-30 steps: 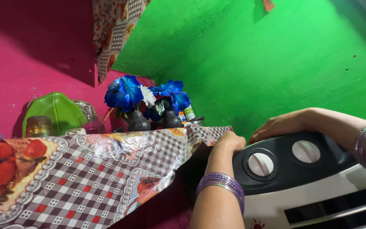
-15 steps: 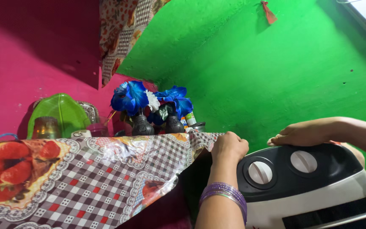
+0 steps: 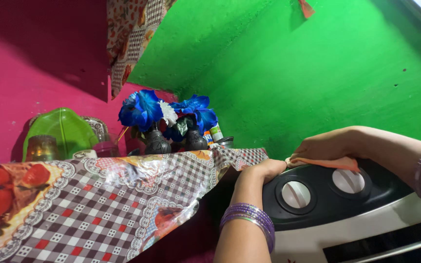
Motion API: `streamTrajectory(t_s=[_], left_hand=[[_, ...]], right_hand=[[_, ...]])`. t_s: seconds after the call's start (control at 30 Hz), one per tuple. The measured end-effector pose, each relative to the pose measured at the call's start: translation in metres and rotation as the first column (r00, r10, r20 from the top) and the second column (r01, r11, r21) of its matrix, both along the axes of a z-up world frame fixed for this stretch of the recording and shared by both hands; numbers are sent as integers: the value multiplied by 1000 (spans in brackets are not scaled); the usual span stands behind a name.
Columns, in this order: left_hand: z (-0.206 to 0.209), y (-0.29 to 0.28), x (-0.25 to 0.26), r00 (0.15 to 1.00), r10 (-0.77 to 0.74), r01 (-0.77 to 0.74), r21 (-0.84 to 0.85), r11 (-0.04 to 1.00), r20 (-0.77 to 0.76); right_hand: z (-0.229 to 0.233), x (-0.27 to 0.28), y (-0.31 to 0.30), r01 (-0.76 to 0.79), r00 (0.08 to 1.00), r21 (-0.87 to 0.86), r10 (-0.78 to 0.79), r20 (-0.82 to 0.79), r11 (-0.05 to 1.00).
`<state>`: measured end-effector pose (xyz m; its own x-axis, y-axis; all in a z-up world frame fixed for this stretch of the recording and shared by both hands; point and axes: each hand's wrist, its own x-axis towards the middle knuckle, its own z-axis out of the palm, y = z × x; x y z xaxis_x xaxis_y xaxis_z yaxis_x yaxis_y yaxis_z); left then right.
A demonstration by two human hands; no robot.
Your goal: The person cleans a portable air cooler using a cloth. They wipe the top control panel, the front grille, and the side of the unit. The person also moves the cooler slightly to access different areas for cleaning.
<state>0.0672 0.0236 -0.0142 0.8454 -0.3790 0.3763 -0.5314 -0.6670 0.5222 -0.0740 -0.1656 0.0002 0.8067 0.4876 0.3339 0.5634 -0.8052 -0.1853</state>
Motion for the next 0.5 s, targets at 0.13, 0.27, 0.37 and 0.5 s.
streamTrajectory(t_s=[0.13, 0.27, 0.37, 0.5], left_hand=[[-2, 1, -24, 991, -31, 23, -69, 997, -129], [-4, -5, -68, 979, 56, -70, -60, 996, -197], [-4, -7, -110, 979, 155, -157, -6, 988, -136], [1, -6, -149, 975, 206, -205, 19, 979, -82]], right_hand=[[4, 36, -9, -51, 991, 2, 51, -126, 999], [2, 59, -15, -31, 985, -44, 23, -171, 999], [4, 78, -19, -87, 995, -311, 94, 9, 946], [0, 92, -13, -68, 983, -150, 40, -181, 986]])
